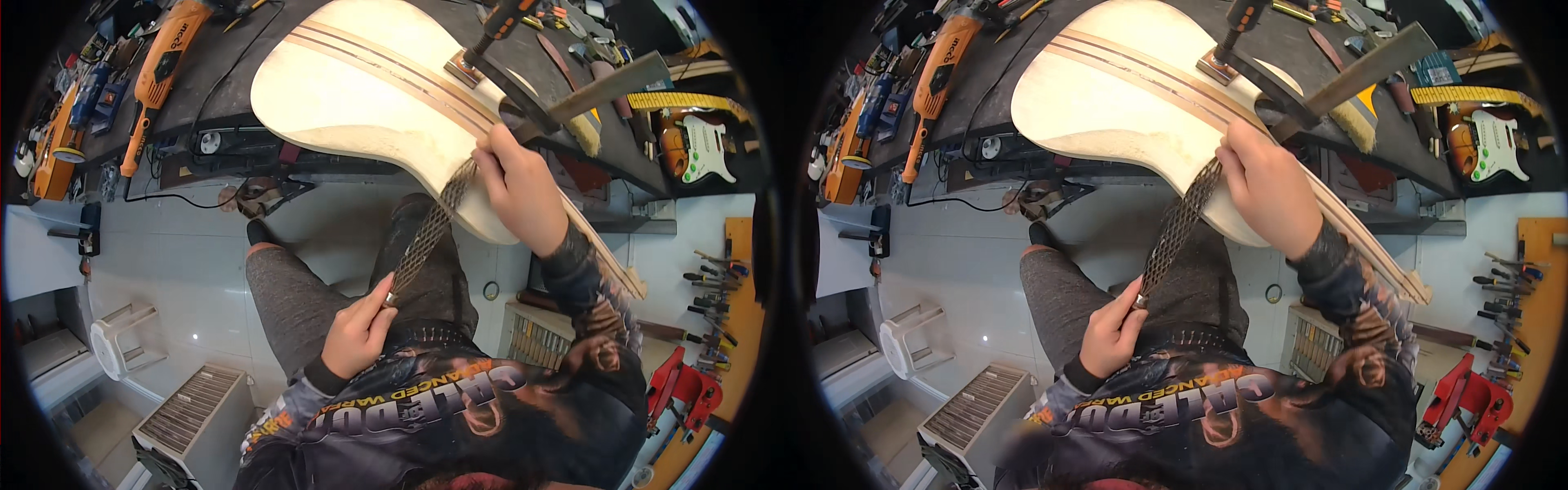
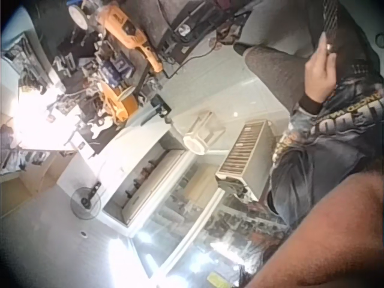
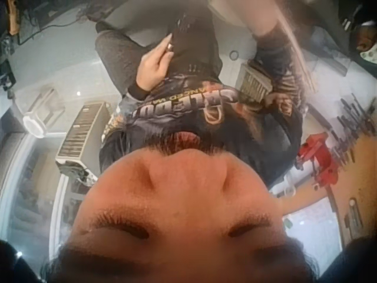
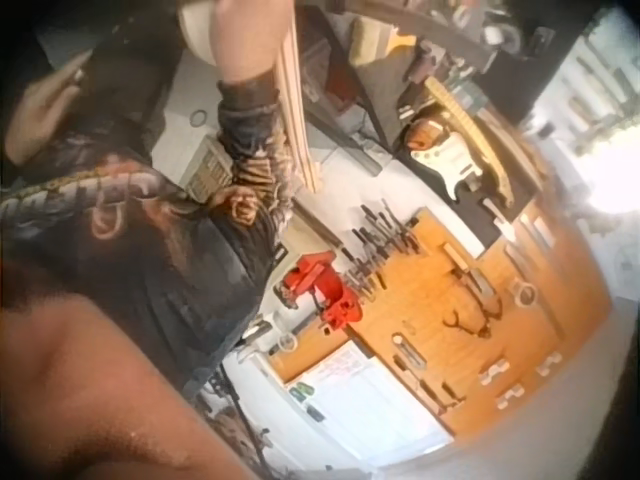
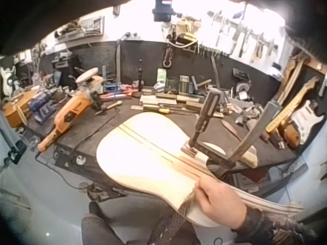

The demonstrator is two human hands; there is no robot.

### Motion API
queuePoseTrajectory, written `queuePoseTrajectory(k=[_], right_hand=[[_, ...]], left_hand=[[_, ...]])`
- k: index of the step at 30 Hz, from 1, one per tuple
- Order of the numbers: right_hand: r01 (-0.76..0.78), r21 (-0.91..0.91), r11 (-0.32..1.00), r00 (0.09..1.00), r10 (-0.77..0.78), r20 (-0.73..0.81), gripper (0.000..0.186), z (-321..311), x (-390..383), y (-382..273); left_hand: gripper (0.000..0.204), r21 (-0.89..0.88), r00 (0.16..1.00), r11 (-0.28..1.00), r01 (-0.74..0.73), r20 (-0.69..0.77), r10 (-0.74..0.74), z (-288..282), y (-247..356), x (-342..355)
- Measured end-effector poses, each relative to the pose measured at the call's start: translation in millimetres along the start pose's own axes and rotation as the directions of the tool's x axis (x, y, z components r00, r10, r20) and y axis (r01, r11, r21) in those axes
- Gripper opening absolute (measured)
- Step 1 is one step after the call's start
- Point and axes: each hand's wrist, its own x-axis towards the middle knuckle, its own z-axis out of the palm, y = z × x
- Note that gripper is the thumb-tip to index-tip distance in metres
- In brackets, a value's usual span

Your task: The person sands the back of a guitar body using a hand rasp and then uses a power buffer on the same surface.

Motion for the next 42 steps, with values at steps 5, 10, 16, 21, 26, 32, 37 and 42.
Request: queuePoseTrajectory(k=[5,10,16,21,26,32,37,42], right_hand=[[0.046,-0.041,0.998,0.995,-0.050,-0.084,0.017,12,78,25],[-0.040,0.033,0.999,0.998,0.039,0.039,0.013,2,11,3],[0.088,-0.046,0.995,0.992,-0.092,-0.089,0.015,22,93,32],[-0.063,0.031,0.998,0.995,0.061,0.074,0.015,16,37,3],[0.037,0.033,0.999,0.997,-0.034,-0.067,0.016,25,85,18],[0.039,0.046,0.998,0.999,-0.039,-0.006,0.017,29,44,12],[0.055,0.050,0.997,0.997,-0.053,-0.052,0.016,25,75,15],[0.058,0.049,0.997,0.998,-0.057,-0.014,0.016,34,77,17]], left_hand=[[0.050,-0.006,0.995,0.995,0.101,-0.026,-0.101,-13,3,75],[0.059,-0.013,0.997,0.998,0.066,0.028,-0.066,-4,-1,6],[0.055,0.019,0.992,1.000,0.014,-0.123,-0.011,-8,-1,81],[0.060,0.078,0.990,0.995,-0.059,-0.124,0.068,0,-12,17],[0.060,0.059,0.993,0.998,-0.003,-0.121,0.010,-10,-5,69],[0.060,0.105,0.989,0.993,-0.057,-0.131,0.070,-2,-8,23],[0.062,0.126,0.980,0.987,-0.101,-0.158,0.121,-8,-12,56],[0.063,0.088,0.986,0.995,-0.042,-0.158,0.056,-10,-15,51]])
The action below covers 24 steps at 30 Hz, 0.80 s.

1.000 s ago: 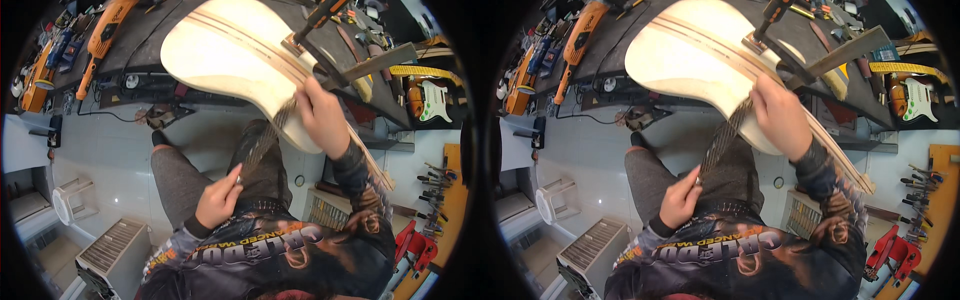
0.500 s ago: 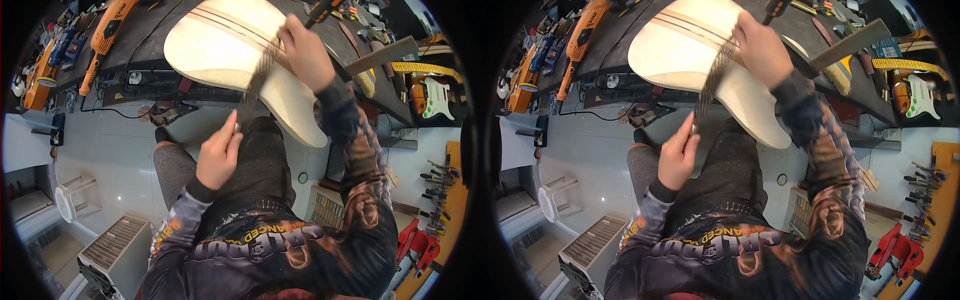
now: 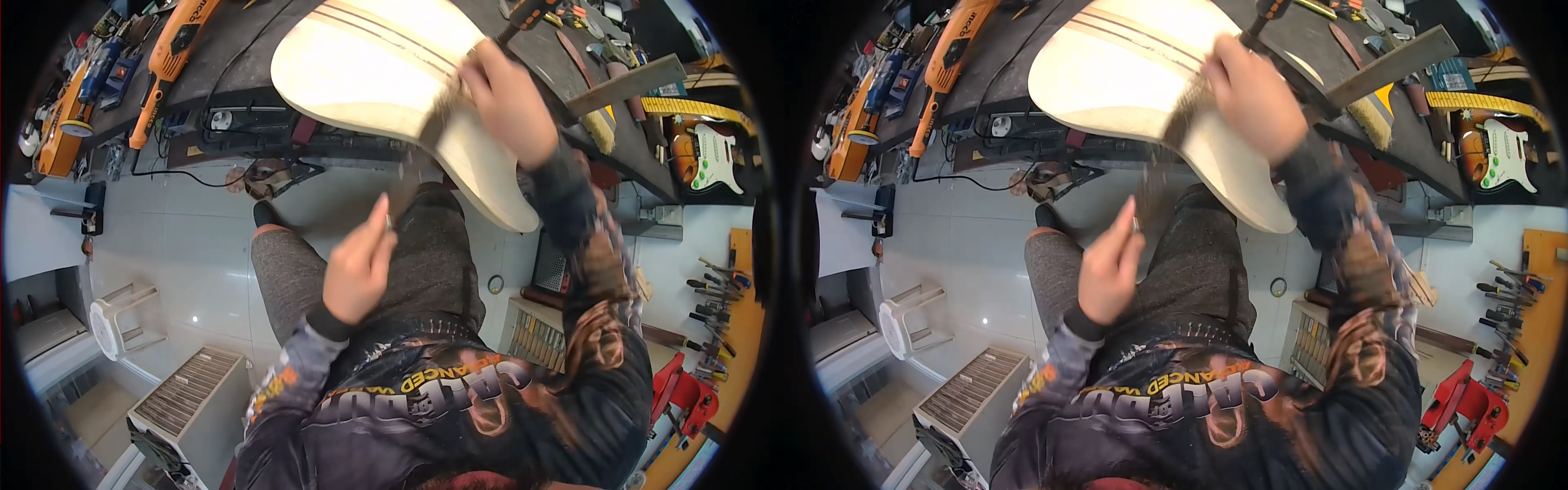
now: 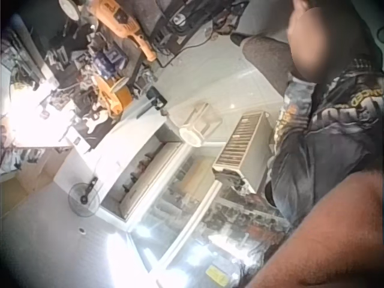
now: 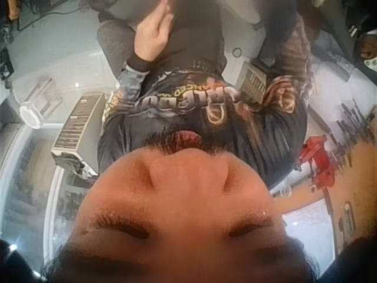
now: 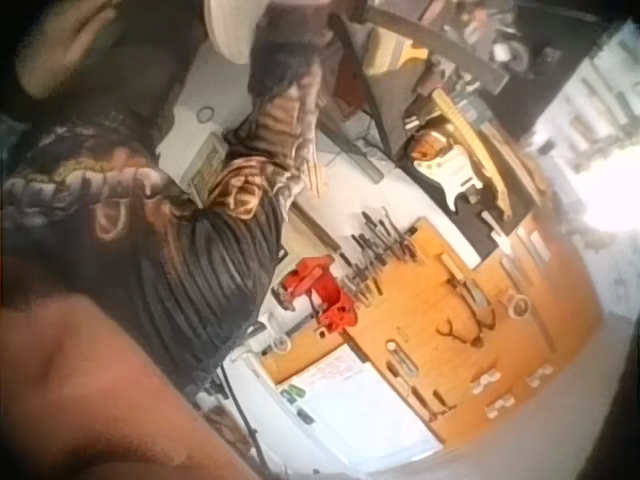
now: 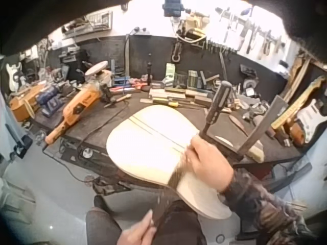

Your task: The person sands the back of a guitar body using a hand rasp and then uses a power buffer on the same surface.

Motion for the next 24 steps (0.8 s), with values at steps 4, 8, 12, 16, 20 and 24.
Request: queuePoseTrajectory(k=[4,8,12,16,20,24], right_hand=[[0.009,-0.003,1.000,0.999,-0.009,-0.042,0.016,-9,-49,-14],[0.037,-0.047,0.998,0.999,-0.038,-0.026,0.018,-1,18,-1],[0.003,0.031,1.000,1.000,-0.003,-0.002,0.017,0,-34,-12],[-0.027,0.035,0.999,1.000,0.026,0.014,0.018,-6,-36,-13],[0.067,-0.085,0.994,0.996,-0.072,-0.059,0.018,8,26,7],[0.032,0.013,0.999,0.999,-0.032,-0.017,0.018,3,-45,-13]], left_hand=[[0.069,-0.027,0.997,1.000,0.004,0.071,-0.002,8,0,-44],[0.064,-0.012,0.999,1.000,0.026,-0.020,-0.027,4,4,18],[0.068,0.015,1.000,1.000,-0.012,0.021,0.012,1,4,-33],[0.067,0.049,0.999,0.998,-0.025,0.021,0.024,-1,9,-38],[0.060,0.009,0.999,1.000,0.028,-0.033,-0.028,-2,7,25],[0.067,0.010,0.999,1.000,-0.027,0.029,0.027,-1,0,-47]])
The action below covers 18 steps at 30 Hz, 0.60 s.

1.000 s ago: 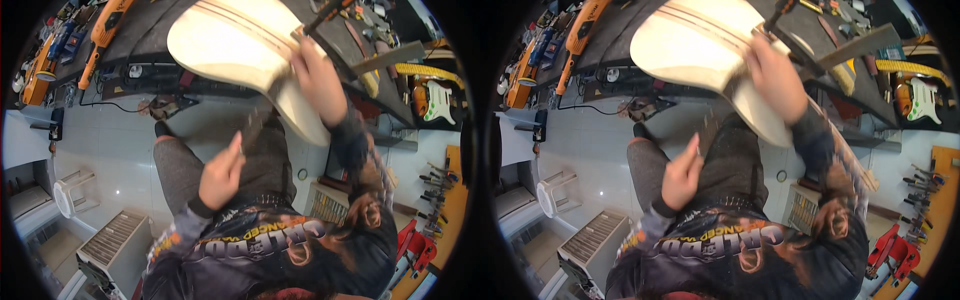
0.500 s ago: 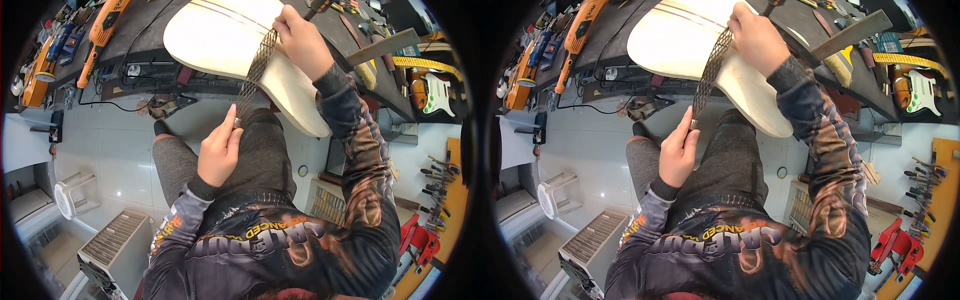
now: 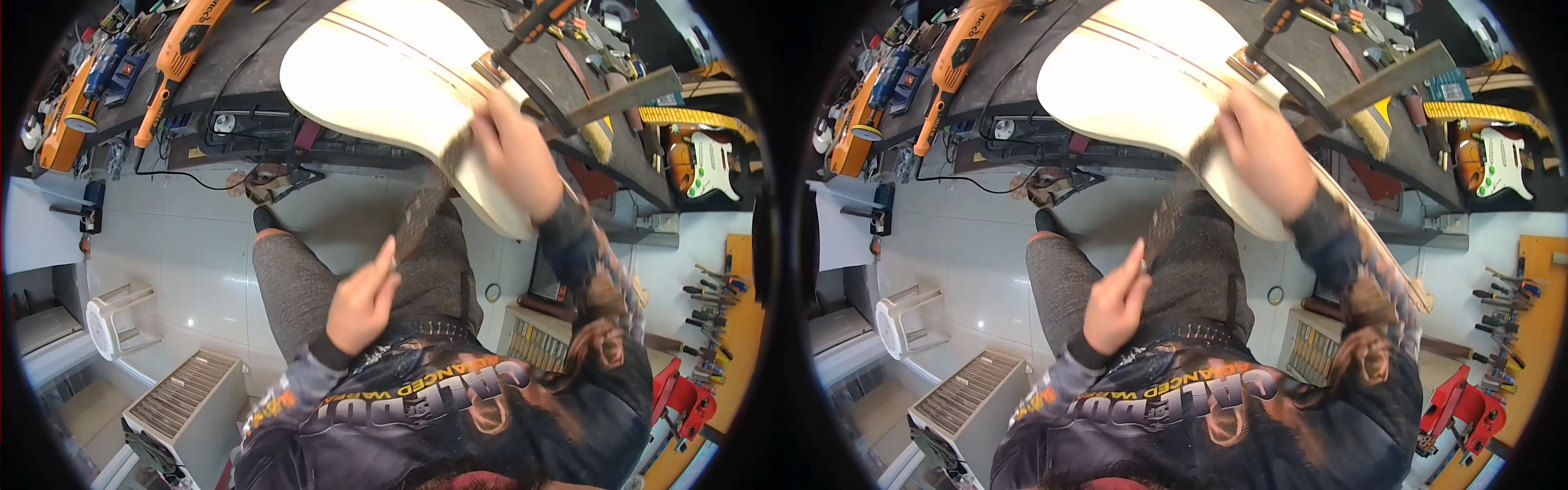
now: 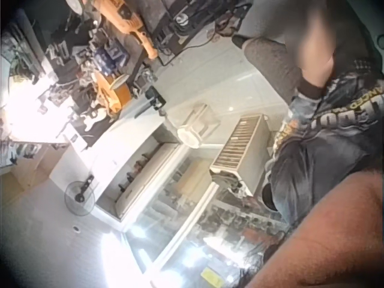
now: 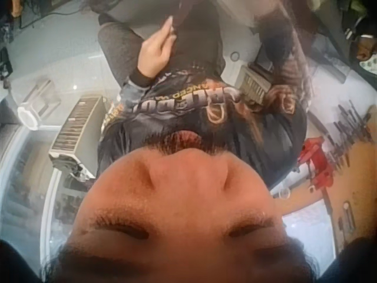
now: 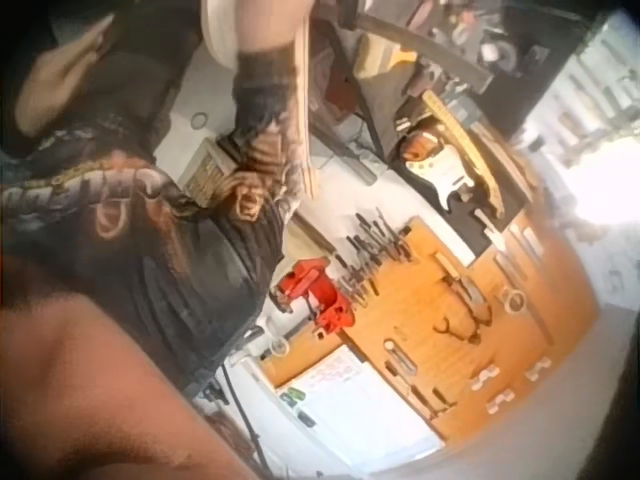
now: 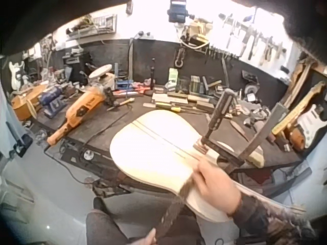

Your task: The person sands the back of a guitar body using a hand rasp and then uses a power buffer on the same surface.

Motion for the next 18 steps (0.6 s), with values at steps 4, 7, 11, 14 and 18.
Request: queuePoseTrajectory(k=[4,7,11,14,18], right_hand=[[-0.053,-0.008,0.999,0.998,0.053,-0.019,0.016,-5,39,6],[0.035,-0.029,0.999,0.998,-0.036,-0.053,0.018,3,76,31],[-0.069,0.022,0.997,0.996,0.067,0.066,0.017,-9,7,-1],[-0.066,0.044,0.997,0.998,0.066,0.006,0.017,-9,15,-1],[0.051,-0.073,0.996,0.998,-0.053,-0.029,0.021,12,90,24]], left_hand=[[0.065,0.022,0.999,0.999,0.031,0.007,-0.031,-7,5,46],[0.064,-0.016,0.995,0.997,0.076,-0.058,-0.077,-6,6,84],[0.065,0.017,1.000,1.000,-0.011,0.025,0.010,-4,2,8],[0.065,0.023,1.000,1.000,0.007,0.010,-0.007,-6,8,18],[0.062,0.036,0.995,0.999,0.007,-0.104,-0.003,-11,1,81]])
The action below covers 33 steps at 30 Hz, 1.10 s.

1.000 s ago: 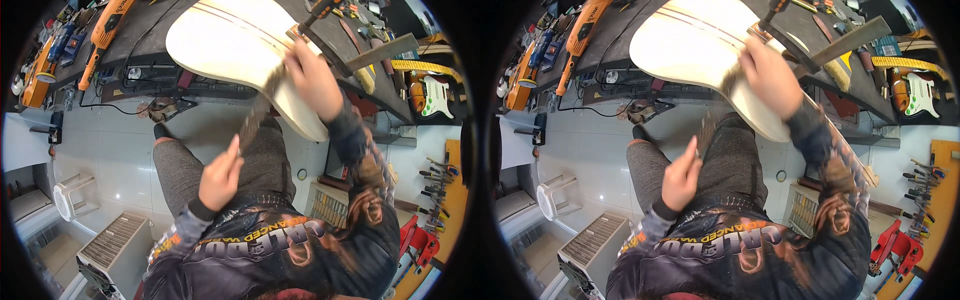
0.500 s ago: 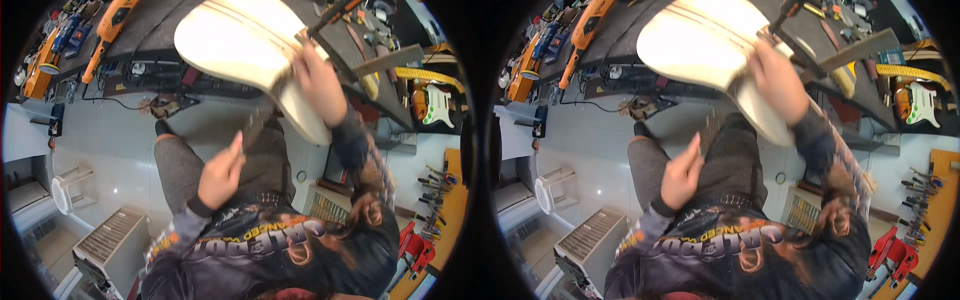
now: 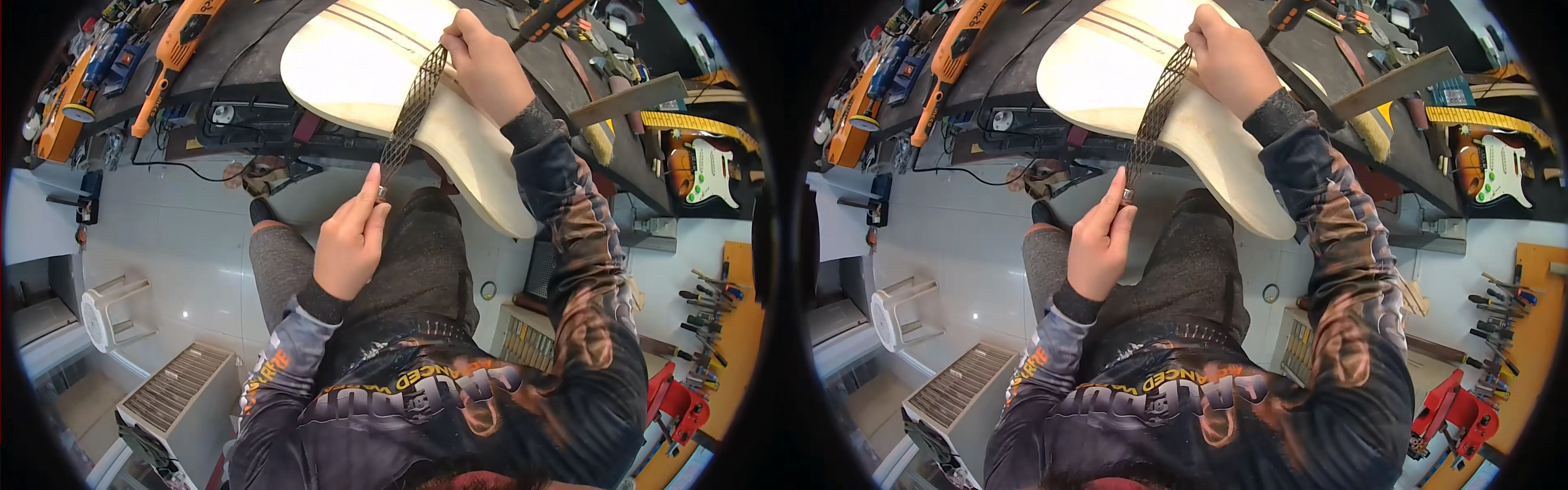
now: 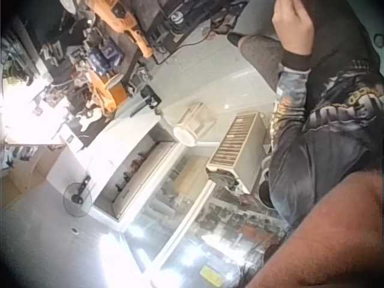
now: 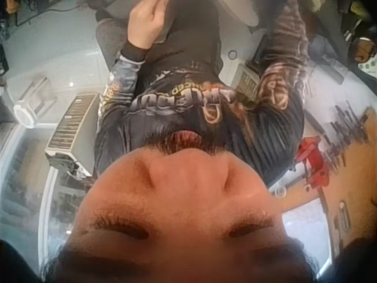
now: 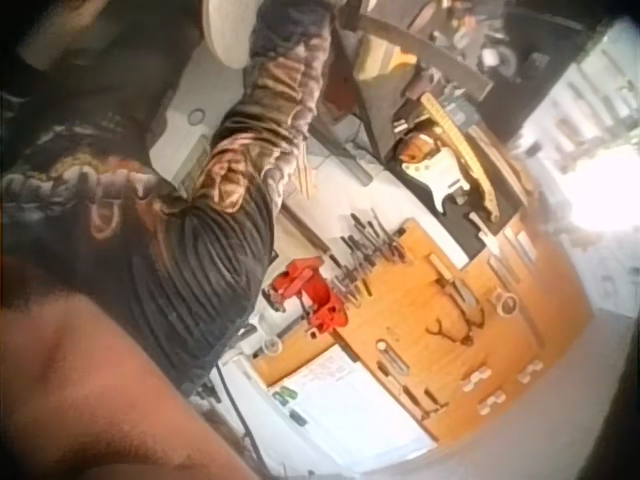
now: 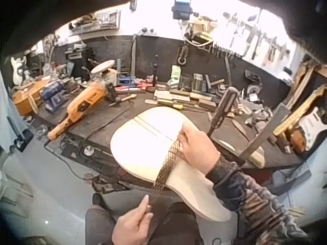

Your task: The person sands the back of a guitar body using a hand rasp and then uses a power buffer on the same surface.

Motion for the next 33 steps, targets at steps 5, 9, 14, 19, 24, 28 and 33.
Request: queuePoseTrajectory(k=[5,9,14,19,24,28,33], right_hand=[[-0.096,0.133,0.986,0.991,0.083,0.102,0.021,-25,-82,-38],[-0.078,0.079,0.994,0.995,0.072,0.069,0.020,-4,-15,-16],[-0.070,0.106,0.992,0.987,0.053,0.154,0.018,5,-23,-21],[-0.078,0.087,0.993,0.993,0.070,0.091,0.019,-2,-32,-28],[0.048,0.093,0.995,0.997,-0.052,0.049,0.023,24,18,-18],[0.058,0.054,0.997,0.992,-0.064,0.107,0.022,-1,-39,-18],[0.100,0.093,0.991,0.995,-0.101,0.005,0.019,30,44,-15]], left_hand=[[0.067,0.027,0.987,0.997,0.076,0.137,-0.079,-7,15,-81],[0.059,0.019,0.998,0.999,0.043,0.039,-0.044,-6,3,-20],[0.059,0.076,0.995,0.993,0.085,0.040,-0.089,-8,2,-46],[0.059,0.103,0.996,0.992,0.069,0.056,-0.075,-17,7,-42],[0.057,0.045,0.998,0.998,0.045,-0.051,-0.043,-14,-5,-14],[0.060,0.040,0.999,0.999,0.031,0.027,-0.032,-8,-5,-67],[0.063,0.050,0.998,0.998,0.034,-0.055,-0.032,-18,-7,-4]])
